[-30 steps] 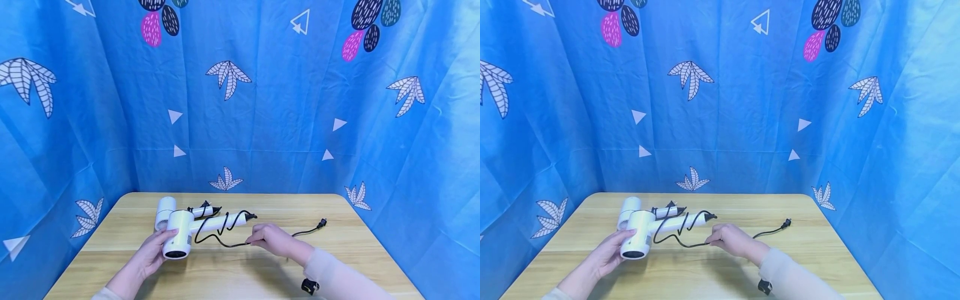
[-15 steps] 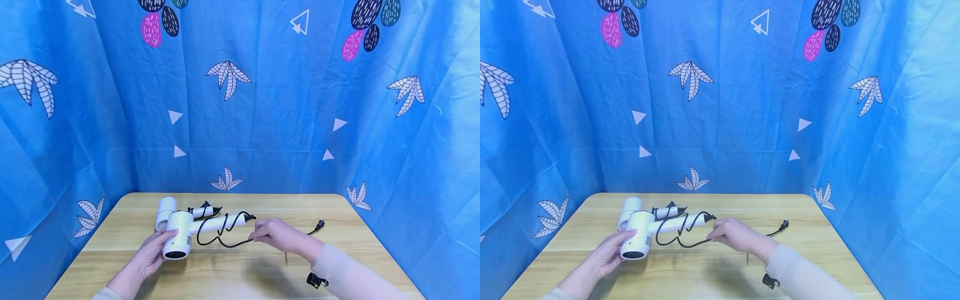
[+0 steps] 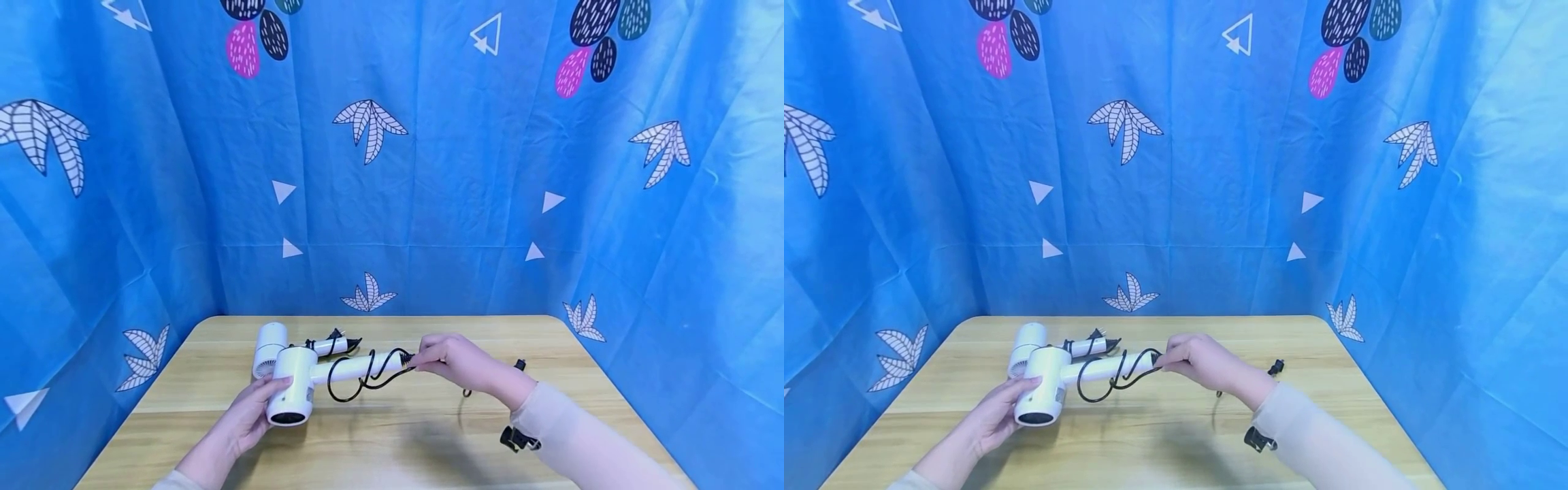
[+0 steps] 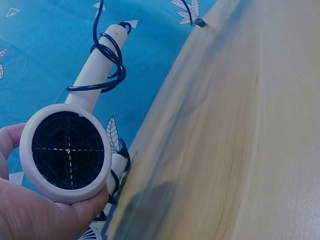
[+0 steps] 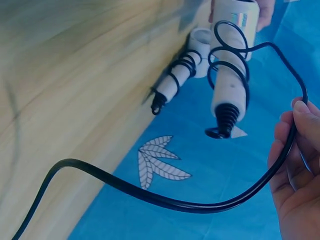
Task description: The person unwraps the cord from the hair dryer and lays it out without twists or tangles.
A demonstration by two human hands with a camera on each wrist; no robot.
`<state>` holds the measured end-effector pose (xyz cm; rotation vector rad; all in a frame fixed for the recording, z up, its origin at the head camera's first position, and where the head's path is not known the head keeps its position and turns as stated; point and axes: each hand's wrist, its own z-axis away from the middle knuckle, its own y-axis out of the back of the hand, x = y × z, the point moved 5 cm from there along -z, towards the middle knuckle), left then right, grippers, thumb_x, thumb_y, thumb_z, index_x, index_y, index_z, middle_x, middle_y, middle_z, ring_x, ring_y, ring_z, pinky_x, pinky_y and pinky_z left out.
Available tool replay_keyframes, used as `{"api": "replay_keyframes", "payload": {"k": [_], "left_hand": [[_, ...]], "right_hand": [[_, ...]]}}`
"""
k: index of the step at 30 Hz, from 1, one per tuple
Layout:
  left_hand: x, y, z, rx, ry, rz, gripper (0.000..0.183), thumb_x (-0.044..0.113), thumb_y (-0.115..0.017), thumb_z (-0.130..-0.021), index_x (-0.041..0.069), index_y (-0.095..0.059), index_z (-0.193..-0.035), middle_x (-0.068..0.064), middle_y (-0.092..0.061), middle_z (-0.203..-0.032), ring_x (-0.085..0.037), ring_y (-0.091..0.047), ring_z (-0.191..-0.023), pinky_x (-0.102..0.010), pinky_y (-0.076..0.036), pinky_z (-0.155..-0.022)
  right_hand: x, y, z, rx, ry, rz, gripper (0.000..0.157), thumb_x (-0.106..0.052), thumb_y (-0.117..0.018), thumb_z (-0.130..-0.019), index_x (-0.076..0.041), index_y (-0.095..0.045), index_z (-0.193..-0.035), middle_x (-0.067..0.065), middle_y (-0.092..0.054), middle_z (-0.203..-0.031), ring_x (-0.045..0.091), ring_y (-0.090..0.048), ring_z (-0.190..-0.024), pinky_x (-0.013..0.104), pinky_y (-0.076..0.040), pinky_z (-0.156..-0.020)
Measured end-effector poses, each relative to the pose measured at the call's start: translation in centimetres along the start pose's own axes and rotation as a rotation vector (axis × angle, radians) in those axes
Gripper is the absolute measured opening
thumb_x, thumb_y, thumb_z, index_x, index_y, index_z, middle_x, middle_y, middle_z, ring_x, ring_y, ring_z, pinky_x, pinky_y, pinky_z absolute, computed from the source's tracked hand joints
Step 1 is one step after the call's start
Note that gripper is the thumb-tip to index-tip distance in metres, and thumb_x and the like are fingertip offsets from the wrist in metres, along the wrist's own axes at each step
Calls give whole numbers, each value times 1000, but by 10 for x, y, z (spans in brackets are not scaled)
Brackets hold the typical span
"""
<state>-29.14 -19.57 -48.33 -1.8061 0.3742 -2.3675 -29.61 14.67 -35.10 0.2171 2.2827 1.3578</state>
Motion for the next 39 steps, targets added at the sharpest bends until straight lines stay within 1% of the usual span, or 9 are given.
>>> {"api": "replay_keyframes", "payload": {"k": [3, 7, 12, 15, 19, 24, 27, 33, 39], "left_hand": [[-1, 1, 0, 7, 2, 4, 61, 21, -59, -99, -3, -27, -145, -4, -66, -109, -19, -66, -100, -35, -54, -90], [-2, 2, 0, 16, 11, -6, 65, 22, -59, -99, -3, -25, -148, -6, -64, -113, -19, -65, -102, -34, -54, -91], [-3, 2, 0, 13, 12, -14, 68, 22, -58, -99, -3, -22, -150, -6, -64, -113, -19, -65, -103, -34, -53, -91], [-4, 3, 0, 14, 9, -15, 68, 22, -59, -99, -4, -22, -151, -5, -65, -112, -19, -65, -103, -34, -54, -91], [-5, 4, 0, 0, 7, -20, 70, 23, -58, -100, -5, -20, -152, -5, -65, -112, -19, -65, -104, -34, -54, -92], [-6, 4, 1, -30, 3, -17, 72, 23, -58, -100, -6, -17, -152, -5, -66, -112, -19, -65, -104, -35, -53, -93], [-6, 4, 2, -46, 2, -20, 73, 23, -58, -100, -7, -16, -152, -4, -66, -112, -19, -65, -104, -36, -53, -94], [-6, 4, 2, -78, 0, -29, 74, 23, -57, -101, -8, -14, -152, -3, -66, -112, -18, -65, -104, -35, -53, -94], [-8, 4, 2, -68, 4, -30, 77, 22, -58, -100, -9, -12, -153, -5, -66, -112, -19, -65, -104, -36, -53, -94]], "right_hand": [[-1, 4, -2, 32, 5, 4, 21, -2, -73, -89, -10, -79, -107, -8, -62, -83, 0, -50, -71, 17, -46, -62], [0, 8, -3, 92, 12, -6, 20, 0, -72, -89, -8, -78, -106, -5, -64, -84, 1, -51, -72, 18, -47, -62], [0, 14, -5, 212, 30, -34, 21, 2, -72, -88, -7, -78, -106, -1, -68, -88, 4, -53, -72, 19, -47, -59], [0, 19, -8, 280, 48, -20, 20, 0, -72, -89, -8, -78, -106, 0, -68, -89, 6, -52, -72, 19, -46, -58], [0, 23, -12, 349, 80, 14, 17, -1, -72, -90, -6, -78, -105, 1, -67, -89, 8, -51, -71, 18, -43, -58], [2, 26, -16, 416, 105, 40, 21, 6, -73, -86, -5, -77, -103, 1, -68, -89, 8, -54, -71, 15, -44, -59], [4, 27, -17, 445, 98, 61, 22, 8, -74, -84, -5, -77, -102, 2, -68, -88, 9, -56, -72, 16, -45, -61], [11, 32, -18, 495, 38, 80, 25, 9, -75, -82, -6, -78, -102, -2, -66, -85, 9, -57, -75, 20, -48, -64], [18, 35, -19, 544, 24, 104, 21, 6, -75, -84, -6, -78, -101, -1, -67, -86, 11, -59, -76, 23, -49, -64]]}}
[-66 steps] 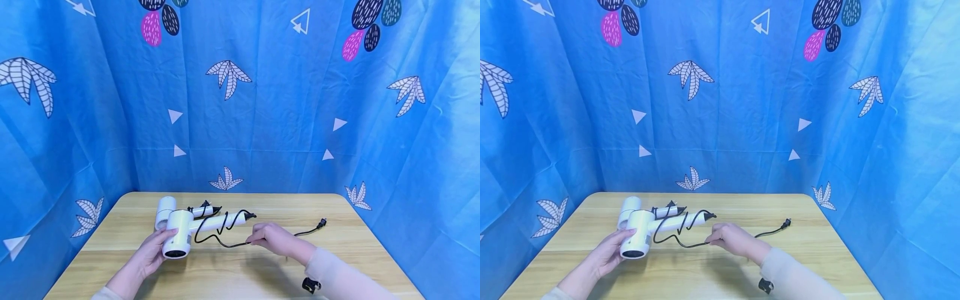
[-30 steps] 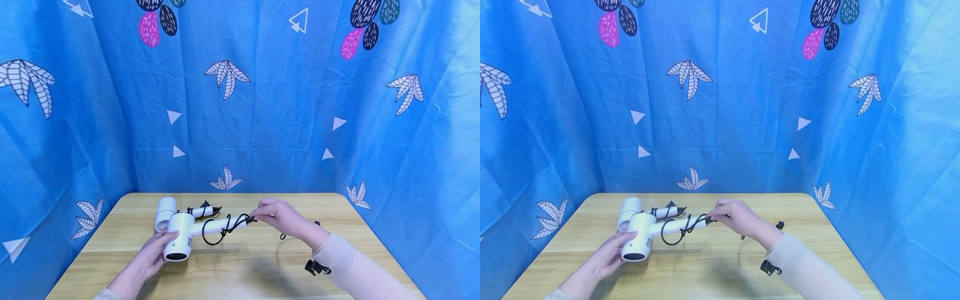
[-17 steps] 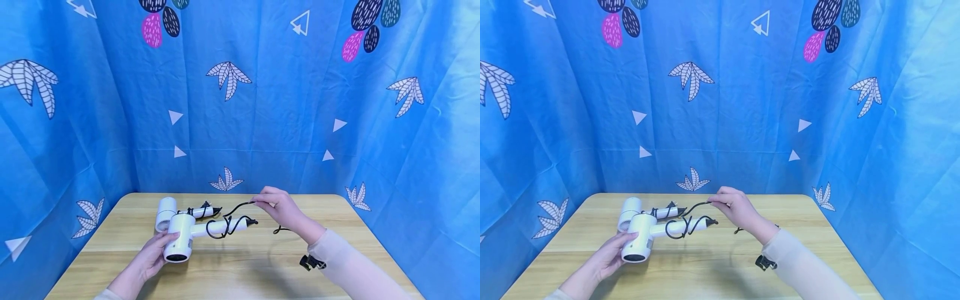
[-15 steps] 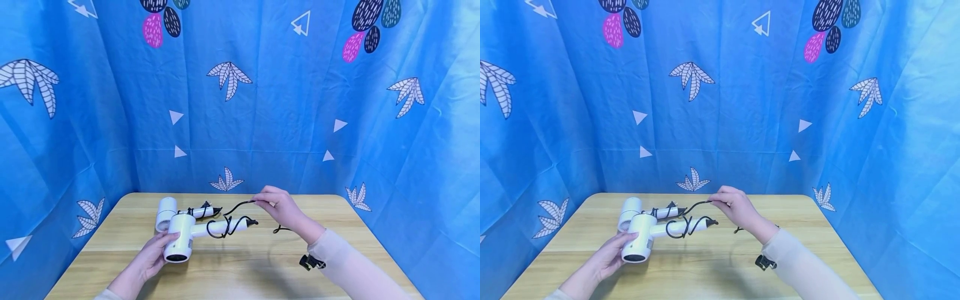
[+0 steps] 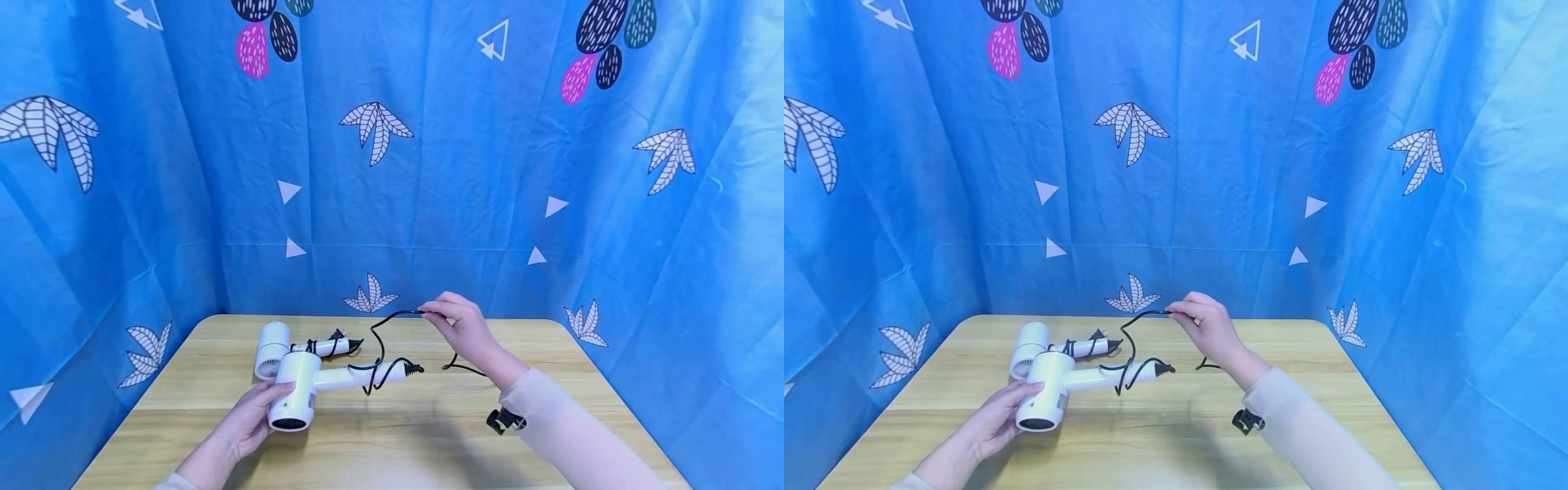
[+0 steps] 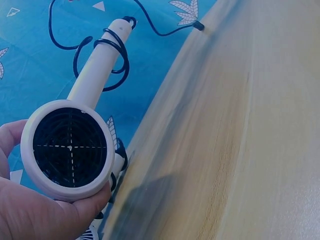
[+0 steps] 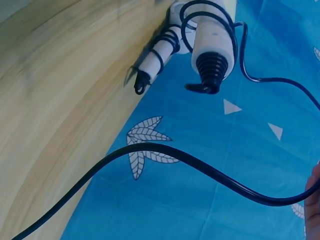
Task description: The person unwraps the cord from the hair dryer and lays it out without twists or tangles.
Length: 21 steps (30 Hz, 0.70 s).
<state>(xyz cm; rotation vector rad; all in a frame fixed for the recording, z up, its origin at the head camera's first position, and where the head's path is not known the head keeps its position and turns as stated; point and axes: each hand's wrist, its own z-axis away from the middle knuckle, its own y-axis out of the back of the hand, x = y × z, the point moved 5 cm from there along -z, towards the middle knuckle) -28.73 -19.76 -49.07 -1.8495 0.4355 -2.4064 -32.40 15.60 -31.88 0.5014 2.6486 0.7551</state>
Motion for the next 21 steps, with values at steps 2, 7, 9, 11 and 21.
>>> {"api": "replay_keyframes", "payload": {"k": [2, 7, 9, 11, 21], "left_hand": [[0, 0, 0, 6, 1, 0, 78, 22, -59, -99, -9, -12, -153, -5, -66, -112, -19, -65, -104, -36, -53, -94], [1, -3, 1, -2, 3, -2, 78, 23, -59, -99, -9, -11, -154, -5, -66, -111, -20, -65, -104, -37, -53, -94], [2, -3, 1, -11, 2, -2, 78, 23, -59, -100, -9, -11, -154, -4, -67, -112, -20, -65, -104, -38, -53, -94], [2, -3, 1, -13, 3, -1, 78, 22, -58, -100, -9, -11, -154, -5, -67, -112, -20, -65, -105, -38, -53, -95], [2, -3, 4, -29, 2, -2, 78, 22, -57, -101, -8, -8, -154, -5, -65, -113, -19, -65, -105, -37, -53, -95]], "right_hand": [[2, 0, 0, 8, -7, 12, 20, 4, -75, -85, -6, -78, -101, 0, -68, -87, 12, -60, -78, 23, -50, -65], [8, 1, 0, 25, -34, 47, 19, 2, -76, -85, -7, -78, -101, -2, -67, -86, 10, -58, -75, 24, -49, -62], [11, 1, 0, 29, -54, 60, 19, 2, -76, -85, -8, -79, -101, -4, -67, -86, 9, -57, -74, 24, -48, -60], [14, 0, 1, 32, -68, 71, 19, 1, -76, -85, -8, -79, -101, -5, -66, -85, 9, -56, -74, 24, -48, -59], [31, -4, 9, 44, -103, 110, 17, -1, -76, -85, -10, -79, -99, -6, -65, -82, 8, -55, -71, 24, -49, -59]]}}
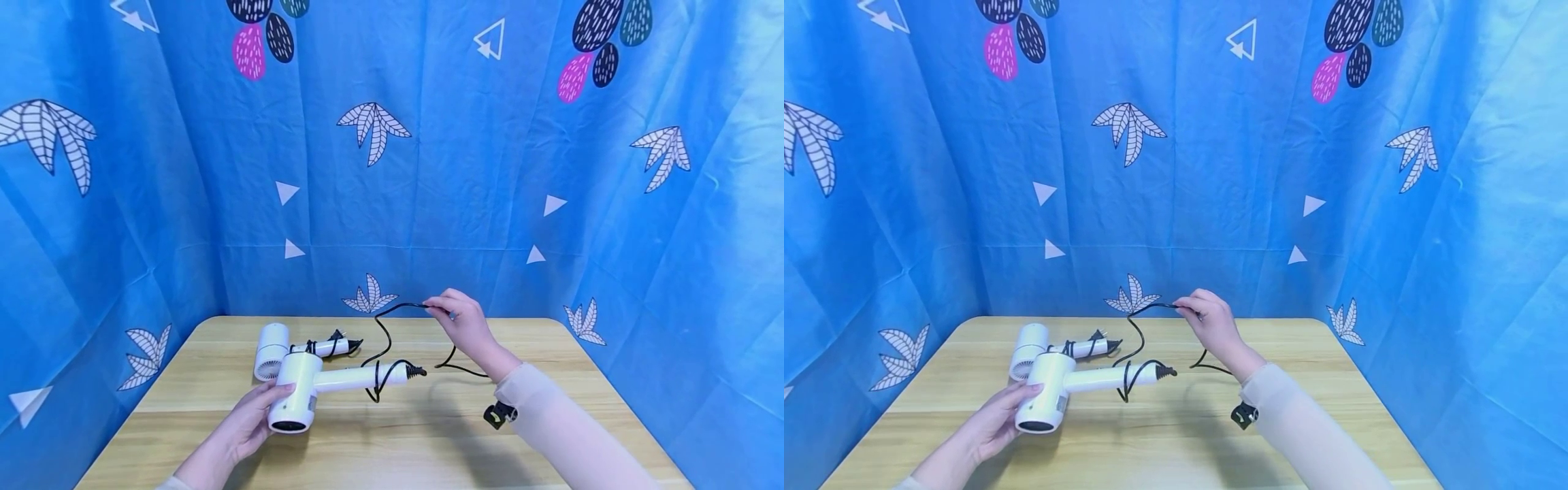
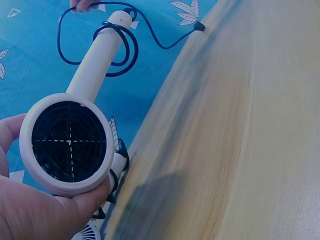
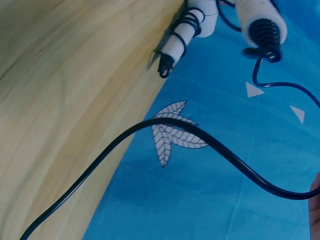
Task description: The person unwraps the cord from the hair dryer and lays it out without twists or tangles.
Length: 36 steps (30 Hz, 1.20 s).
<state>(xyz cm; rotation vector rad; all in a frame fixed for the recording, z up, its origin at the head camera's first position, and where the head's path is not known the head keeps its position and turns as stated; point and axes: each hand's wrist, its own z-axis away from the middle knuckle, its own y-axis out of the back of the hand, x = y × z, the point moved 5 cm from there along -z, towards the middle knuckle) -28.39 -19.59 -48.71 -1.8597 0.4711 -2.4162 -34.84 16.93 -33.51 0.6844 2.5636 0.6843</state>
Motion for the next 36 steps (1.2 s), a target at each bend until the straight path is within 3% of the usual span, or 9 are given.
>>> {"api": "replay_keyframes", "payload": {"k": [11, 19, 28, 36], "left_hand": [[4, 5, 1, -32, -26, 25, 76, 22, -55, -101, -7, -7, -153, -1, -66, -111, -16, -65, -104, -34, -53, -95], [5, 8, 3, -23, -27, 43, 75, 22, -53, -102, -4, -7, -155, 2, -66, -111, -15, -65, -104, -33, -52, -95], [6, 11, 5, -12, -19, 57, 76, 23, -54, -102, -3, -6, -156, 2, -66, -110, -15, -65, -103, -34, -52, -95], [8, 14, 5, -19, -19, 72, 74, 23, -53, -103, -3, -8, -155, 1, -67, -109, -16, -66, -104, -35, -53, -95]], "right_hand": [[17, -8, 19, -48, -29, 6, 19, 4, -78, -82, -8, -79, -97, -5, -64, -81, 8, -57, -71, 23, -51, -61], [21, -18, 38, -129, -62, -2, 18, 3, -77, -83, -9, -79, -97, -7, -63, -80, 6, -55, -70, 23, -50, -59], [17, -29, 63, -292, -67, -30, 19, 1, -75, -86, -10, -79, -100, -10, -60, -80, 3, -48, -68, 22, -45, -59], [14, -25, 79, -428, -54, -47, 16, -1, -74, -87, -10, -79, -100, -10, -62, -81, 1, -51, -69, 19, -46, -58]]}}
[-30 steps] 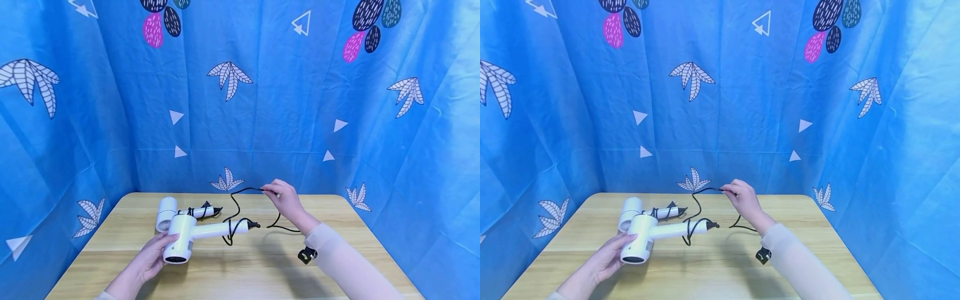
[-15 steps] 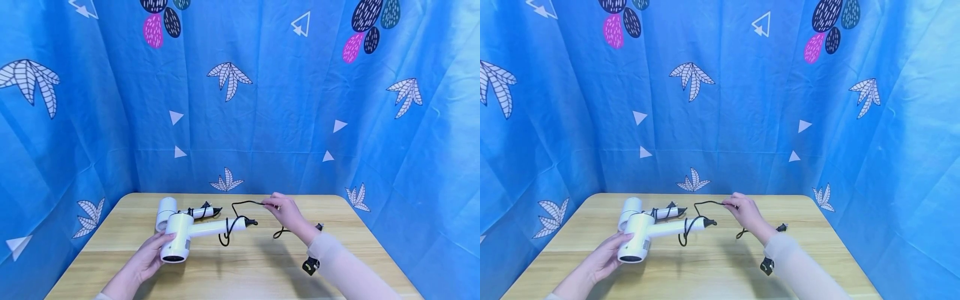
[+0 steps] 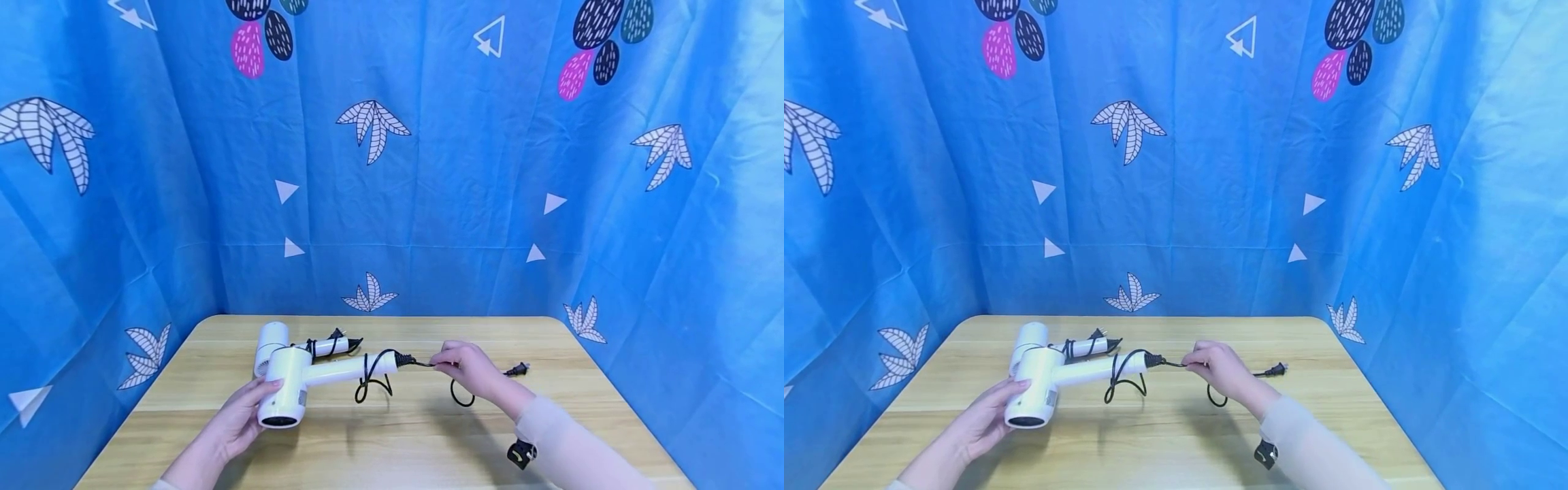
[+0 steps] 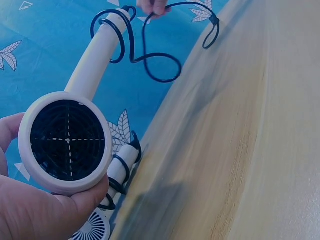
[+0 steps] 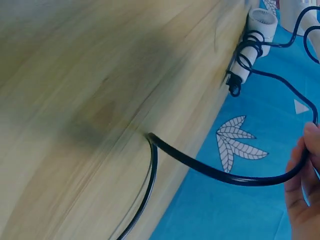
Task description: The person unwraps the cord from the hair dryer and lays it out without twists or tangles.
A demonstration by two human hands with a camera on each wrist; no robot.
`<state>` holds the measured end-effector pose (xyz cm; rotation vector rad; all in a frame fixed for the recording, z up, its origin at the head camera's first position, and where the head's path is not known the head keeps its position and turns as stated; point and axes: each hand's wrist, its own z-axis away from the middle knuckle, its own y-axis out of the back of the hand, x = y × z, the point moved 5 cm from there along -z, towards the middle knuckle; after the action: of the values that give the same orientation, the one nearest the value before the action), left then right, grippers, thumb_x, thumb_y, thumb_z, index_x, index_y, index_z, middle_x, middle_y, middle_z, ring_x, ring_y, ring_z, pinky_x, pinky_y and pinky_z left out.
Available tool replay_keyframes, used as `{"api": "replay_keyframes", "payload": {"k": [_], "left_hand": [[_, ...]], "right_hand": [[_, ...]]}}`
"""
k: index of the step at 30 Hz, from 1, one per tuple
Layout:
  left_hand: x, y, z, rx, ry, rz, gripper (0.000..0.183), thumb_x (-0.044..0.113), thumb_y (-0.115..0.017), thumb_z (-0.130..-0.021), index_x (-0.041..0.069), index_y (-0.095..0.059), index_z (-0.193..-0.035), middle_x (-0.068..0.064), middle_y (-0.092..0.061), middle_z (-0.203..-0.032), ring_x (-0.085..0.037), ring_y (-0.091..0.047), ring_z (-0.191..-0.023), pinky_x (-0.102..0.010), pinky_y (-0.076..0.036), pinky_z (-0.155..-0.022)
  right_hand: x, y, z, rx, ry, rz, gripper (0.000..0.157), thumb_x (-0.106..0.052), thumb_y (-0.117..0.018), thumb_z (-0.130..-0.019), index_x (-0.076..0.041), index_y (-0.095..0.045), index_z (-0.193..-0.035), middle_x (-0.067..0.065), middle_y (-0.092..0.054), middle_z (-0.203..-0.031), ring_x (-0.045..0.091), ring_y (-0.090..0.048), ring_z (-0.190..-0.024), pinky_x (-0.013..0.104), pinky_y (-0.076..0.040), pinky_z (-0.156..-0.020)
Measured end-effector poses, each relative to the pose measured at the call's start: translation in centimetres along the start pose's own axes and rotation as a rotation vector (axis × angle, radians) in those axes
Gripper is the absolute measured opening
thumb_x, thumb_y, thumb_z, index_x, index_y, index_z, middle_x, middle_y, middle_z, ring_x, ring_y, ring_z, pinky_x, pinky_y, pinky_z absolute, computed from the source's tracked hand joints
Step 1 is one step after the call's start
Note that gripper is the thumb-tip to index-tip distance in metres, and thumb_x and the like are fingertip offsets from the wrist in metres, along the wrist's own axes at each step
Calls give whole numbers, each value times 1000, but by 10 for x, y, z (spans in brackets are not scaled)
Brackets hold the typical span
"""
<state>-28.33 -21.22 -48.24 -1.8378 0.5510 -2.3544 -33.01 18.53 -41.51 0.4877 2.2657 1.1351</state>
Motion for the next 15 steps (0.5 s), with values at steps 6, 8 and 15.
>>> {"api": "replay_keyframes", "payload": {"k": [6, 8, 15], "left_hand": [[0, 1, -1, -3, 0, 6, 73, 22, -53, -103, -3, -8, -155, 1, -67, -109, -16, -66, -103, -34, -52, -95], [-1, 1, -1, -6, 1, 7, 74, 22, -53, -103, -3, -7, -155, 2, -67, -109, -16, -66, -104, -34, -52, -95], [-2, 2, -2, 4, 9, 2, 76, 23, -52, -103, -2, -4, -156, 1, -67, -110, -16, -65, -104, -35, -52, -96]], "right_hand": [[3, 3, 10, -93, -18, -39, 15, -1, -73, -88, -9, -78, -100, -9, -63, -82, 0, -55, -72, 20, -50, -62], [4, 4, 13, -115, -20, -45, 15, 0, -73, -88, -9, -78, -100, -9, -63, -83, 0, -56, -73, 21, -51, -64], [8, 4, 19, -189, -26, -22, 15, -2, -74, -87, -11, -79, -98, -9, -62, -82, 0, -56, -74, 21, -51, -66]]}}
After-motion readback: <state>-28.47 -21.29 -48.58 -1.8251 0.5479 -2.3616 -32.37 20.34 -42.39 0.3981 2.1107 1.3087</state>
